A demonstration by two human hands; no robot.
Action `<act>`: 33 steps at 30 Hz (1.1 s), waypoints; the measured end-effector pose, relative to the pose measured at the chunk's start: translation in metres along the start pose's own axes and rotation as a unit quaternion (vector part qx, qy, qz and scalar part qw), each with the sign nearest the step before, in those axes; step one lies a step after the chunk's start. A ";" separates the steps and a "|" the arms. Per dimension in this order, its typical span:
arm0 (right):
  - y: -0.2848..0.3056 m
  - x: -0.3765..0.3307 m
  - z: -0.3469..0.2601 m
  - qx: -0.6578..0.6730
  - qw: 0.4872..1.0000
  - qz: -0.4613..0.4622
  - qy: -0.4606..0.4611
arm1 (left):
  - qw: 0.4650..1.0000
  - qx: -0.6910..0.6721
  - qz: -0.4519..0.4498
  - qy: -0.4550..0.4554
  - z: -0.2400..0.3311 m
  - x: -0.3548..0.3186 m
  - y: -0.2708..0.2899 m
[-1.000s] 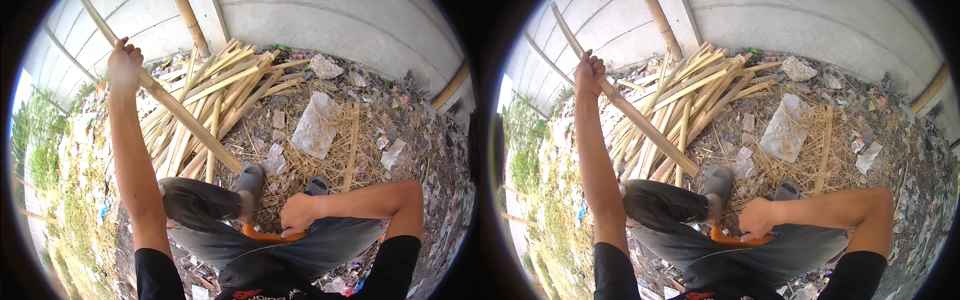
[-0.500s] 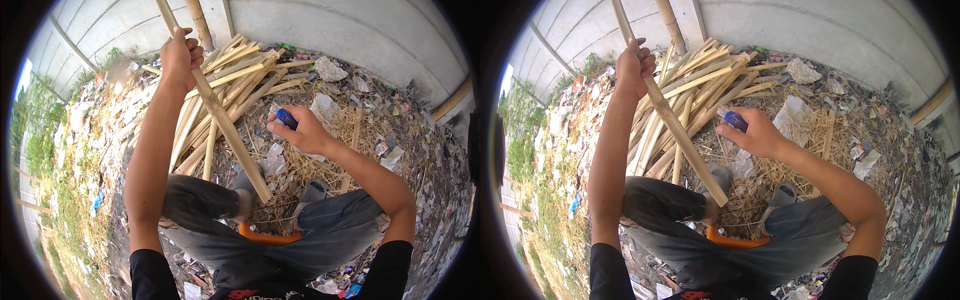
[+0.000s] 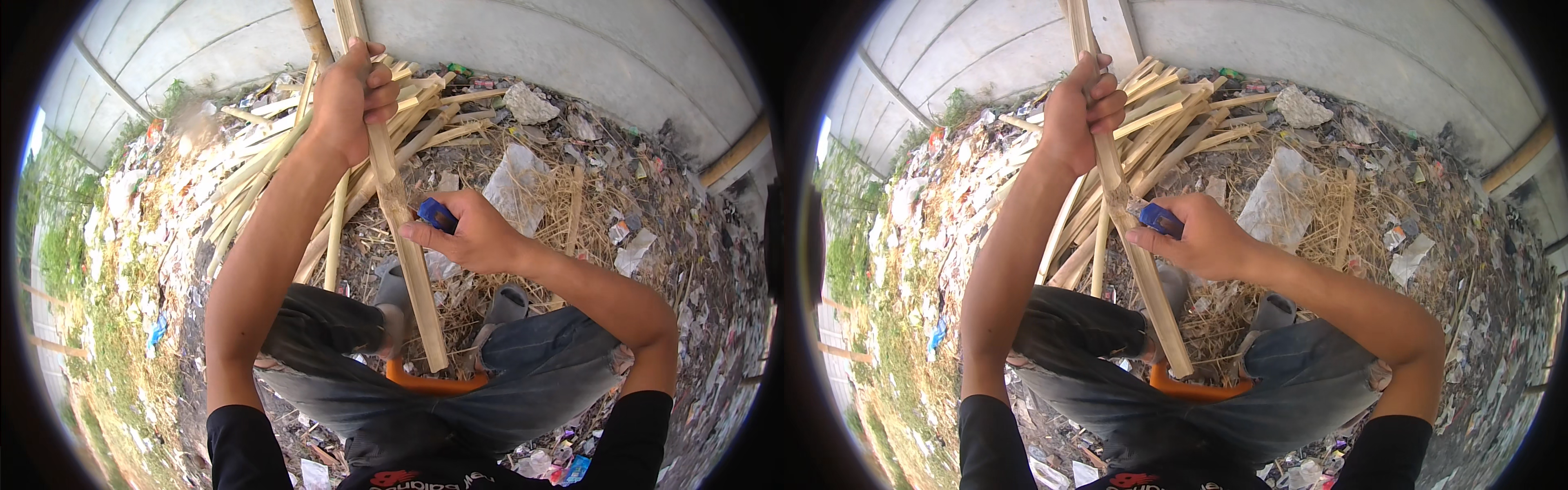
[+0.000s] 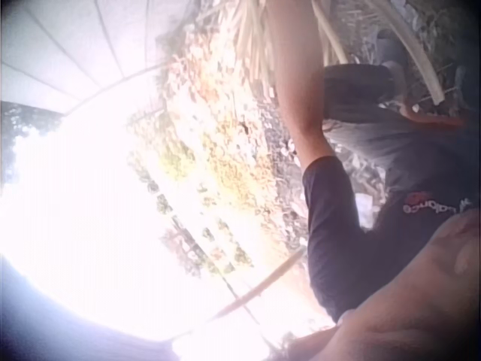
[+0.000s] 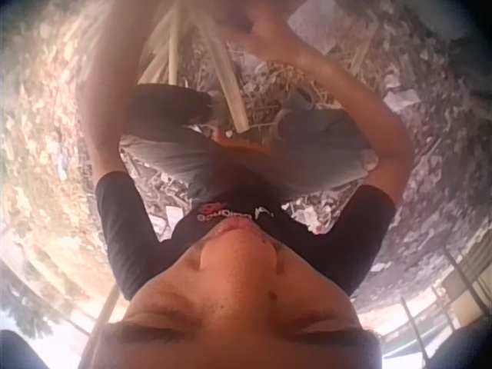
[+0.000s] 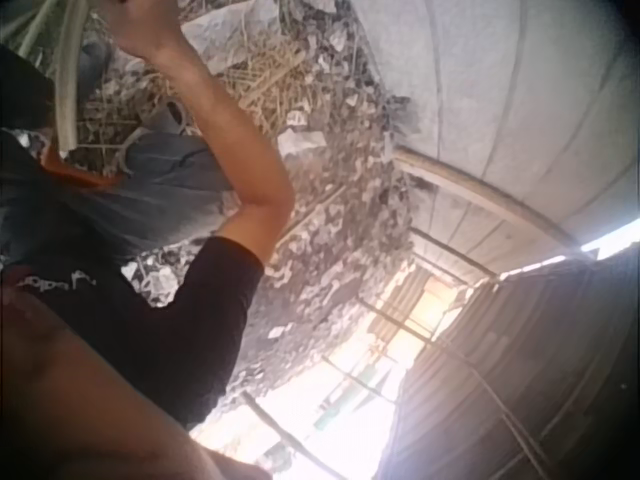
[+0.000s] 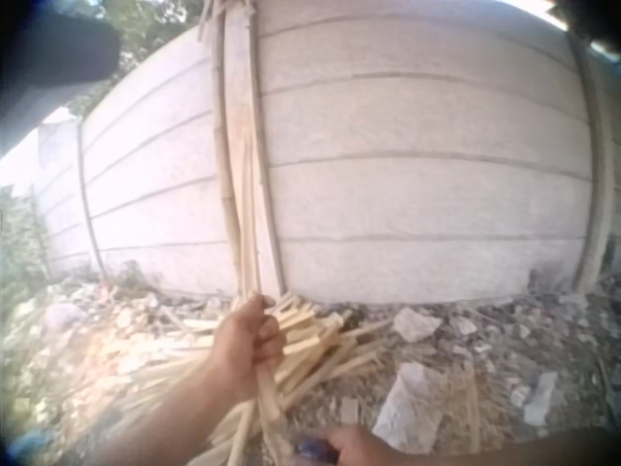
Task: The person sits on a small stool and uses a blue utility knife to split long bamboo poles into thin strips. They hold the pole vertically and slice downwards, separating the material into usable slats which are then placed on a pile.
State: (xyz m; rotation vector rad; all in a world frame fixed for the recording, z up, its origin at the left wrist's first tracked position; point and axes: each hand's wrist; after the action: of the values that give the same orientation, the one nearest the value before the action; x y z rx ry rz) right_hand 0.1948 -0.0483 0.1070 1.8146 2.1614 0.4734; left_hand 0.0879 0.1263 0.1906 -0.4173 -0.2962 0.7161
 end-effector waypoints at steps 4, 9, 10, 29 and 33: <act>-0.008 -0.007 0.001 -0.007 0.999 -0.034 0.014 | 1.000 -0.015 -0.014 -0.014 0.010 0.008 0.013; -0.025 -0.014 0.016 -0.029 0.995 -0.090 0.013 | 0.997 -0.032 -0.011 -0.074 0.037 0.011 0.044; -0.027 -0.014 0.017 -0.030 0.994 -0.107 0.011 | 0.996 -0.027 -0.009 -0.087 0.043 0.010 0.050; -0.048 -0.029 0.002 -0.252 0.955 -0.096 0.122 | 0.983 0.069 0.153 -0.072 0.031 0.005 0.056; -0.025 -0.013 -0.006 -0.251 0.960 0.017 0.125 | 0.988 0.056 0.138 -0.044 0.003 0.003 0.031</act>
State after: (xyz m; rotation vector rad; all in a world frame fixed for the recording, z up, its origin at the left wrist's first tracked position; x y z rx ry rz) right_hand 0.1716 -0.0652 0.1021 1.5692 1.9153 1.1927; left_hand 0.0715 0.1497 0.1789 -0.3230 -0.2836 1.0191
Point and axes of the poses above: each hand's wrist, its own x-axis towards the middle knuckle, its own y-axis out of the back of the hand, z = x × y, and after that the axes turned 9 degrees about -z, right-handed
